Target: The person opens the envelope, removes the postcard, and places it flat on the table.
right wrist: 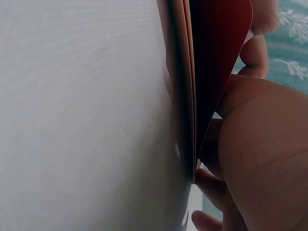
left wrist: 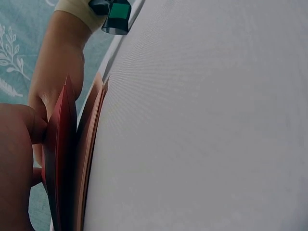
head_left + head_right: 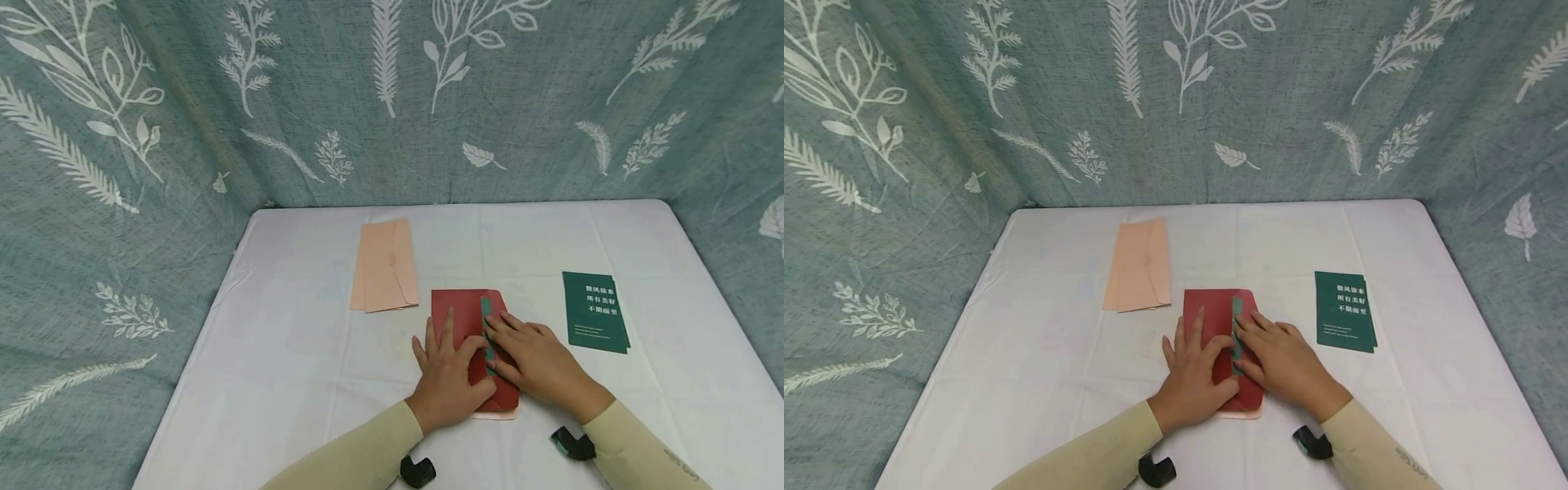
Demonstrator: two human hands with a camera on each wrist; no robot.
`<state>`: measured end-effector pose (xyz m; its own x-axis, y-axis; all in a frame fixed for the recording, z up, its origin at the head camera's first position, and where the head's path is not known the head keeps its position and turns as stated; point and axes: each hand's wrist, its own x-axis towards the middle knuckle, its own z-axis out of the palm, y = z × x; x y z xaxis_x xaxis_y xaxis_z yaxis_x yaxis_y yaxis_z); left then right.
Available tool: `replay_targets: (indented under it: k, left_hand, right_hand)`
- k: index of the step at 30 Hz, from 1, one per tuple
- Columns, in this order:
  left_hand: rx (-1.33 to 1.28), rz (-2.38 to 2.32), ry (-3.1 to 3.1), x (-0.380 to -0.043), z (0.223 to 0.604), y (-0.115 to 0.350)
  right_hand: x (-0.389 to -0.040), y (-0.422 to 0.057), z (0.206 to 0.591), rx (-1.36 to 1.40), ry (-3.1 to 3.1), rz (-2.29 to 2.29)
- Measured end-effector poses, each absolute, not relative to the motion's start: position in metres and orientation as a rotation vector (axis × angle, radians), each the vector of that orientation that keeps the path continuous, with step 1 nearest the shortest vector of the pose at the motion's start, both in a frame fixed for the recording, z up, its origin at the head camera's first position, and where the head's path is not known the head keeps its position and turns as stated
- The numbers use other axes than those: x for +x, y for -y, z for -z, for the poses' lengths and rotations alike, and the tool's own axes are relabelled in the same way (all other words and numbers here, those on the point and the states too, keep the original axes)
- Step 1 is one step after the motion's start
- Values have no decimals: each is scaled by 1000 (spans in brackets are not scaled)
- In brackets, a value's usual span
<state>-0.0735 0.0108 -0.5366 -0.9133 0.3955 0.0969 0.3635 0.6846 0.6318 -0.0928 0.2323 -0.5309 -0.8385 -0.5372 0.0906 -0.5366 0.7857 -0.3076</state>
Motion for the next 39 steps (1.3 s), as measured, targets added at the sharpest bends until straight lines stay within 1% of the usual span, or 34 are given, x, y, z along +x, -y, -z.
replay_targets:
  k: [8,19,39]
  left_hand:
    - [639,-1061,-2841,-74,536,-10]
    - [619,-1029,-2823,-75,537,-10]
    - [616,-1033,-2831,-74,535,-10]
  right_hand:
    - [-92,-239,531,-850,-2963,503]
    - [-90,-253,529,-741,-2928,605]
    - [-87,-265,525,-708,-2925,632]
